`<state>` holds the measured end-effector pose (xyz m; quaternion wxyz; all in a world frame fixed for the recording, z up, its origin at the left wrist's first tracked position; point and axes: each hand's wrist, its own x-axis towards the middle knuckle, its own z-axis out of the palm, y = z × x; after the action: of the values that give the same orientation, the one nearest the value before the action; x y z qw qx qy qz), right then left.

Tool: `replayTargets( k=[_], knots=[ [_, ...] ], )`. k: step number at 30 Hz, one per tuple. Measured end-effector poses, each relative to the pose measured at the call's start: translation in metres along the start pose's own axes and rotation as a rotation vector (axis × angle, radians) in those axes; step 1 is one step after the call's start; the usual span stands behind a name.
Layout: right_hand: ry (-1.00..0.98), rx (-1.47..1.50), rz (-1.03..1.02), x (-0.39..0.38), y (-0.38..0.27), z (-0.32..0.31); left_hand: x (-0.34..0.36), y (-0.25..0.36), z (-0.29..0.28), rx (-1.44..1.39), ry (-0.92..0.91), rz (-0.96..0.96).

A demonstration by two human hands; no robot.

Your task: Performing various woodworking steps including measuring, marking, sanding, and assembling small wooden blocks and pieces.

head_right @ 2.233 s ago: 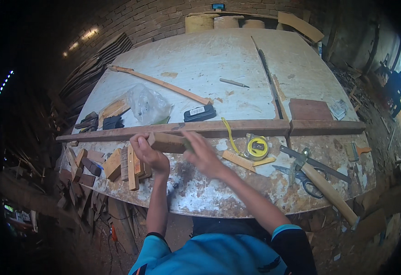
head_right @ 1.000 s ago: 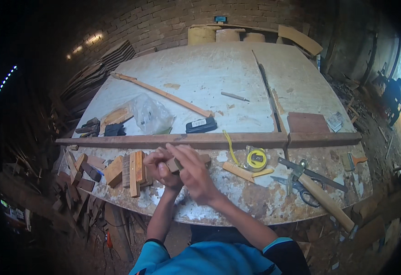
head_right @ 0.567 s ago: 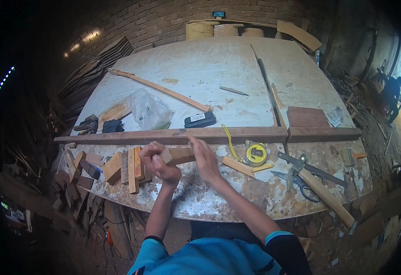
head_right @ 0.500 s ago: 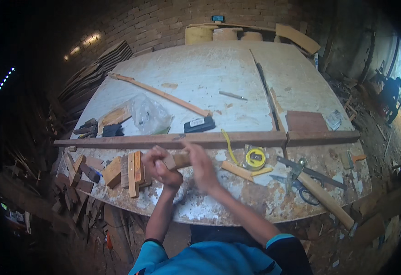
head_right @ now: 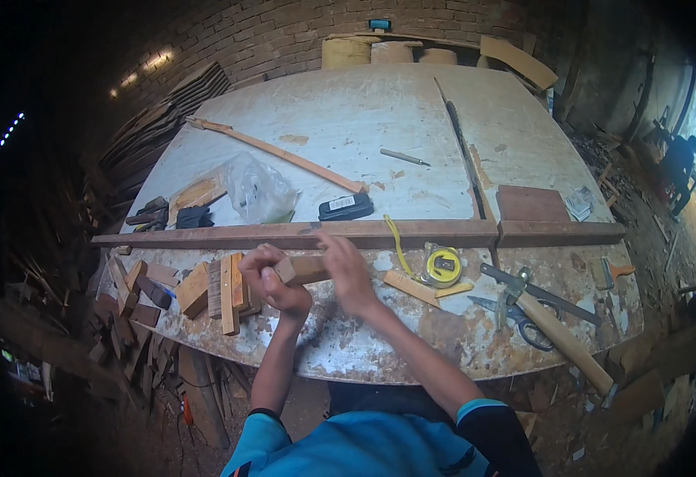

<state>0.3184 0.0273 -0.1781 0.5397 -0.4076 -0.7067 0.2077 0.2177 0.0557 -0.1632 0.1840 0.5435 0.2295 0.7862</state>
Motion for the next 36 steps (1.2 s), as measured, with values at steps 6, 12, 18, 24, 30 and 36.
replayTargets(
  k=[6,12,18,24,30,36],
  knots=[
    [-0.030,0.106,-0.171,0.013,-0.039,-0.005,-0.006,-0.002,-0.001,-0.042,-0.111,0.119],
    [-0.165,-0.016,-0.138,0.022,-0.026,-0.002,-0.001,-0.020,-0.011,0.018,-0.017,0.036],
    [-0.226,-0.040,0.143,0.022,0.000,-0.007,0.009,-0.008,-0.002,0.111,0.105,-0.024],
    [-0.214,0.070,-0.114,0.020,-0.052,-0.015,-0.006,-0.007,-0.008,-0.017,-0.073,0.118],
    [-0.149,0.121,0.284,0.014,-0.005,-0.008,0.000,-0.009,-0.006,0.007,-0.060,0.025],
    [-0.168,0.173,0.242,0.012,0.011,-0.010,0.000,-0.007,0.000,0.118,0.029,0.083]
  ],
)
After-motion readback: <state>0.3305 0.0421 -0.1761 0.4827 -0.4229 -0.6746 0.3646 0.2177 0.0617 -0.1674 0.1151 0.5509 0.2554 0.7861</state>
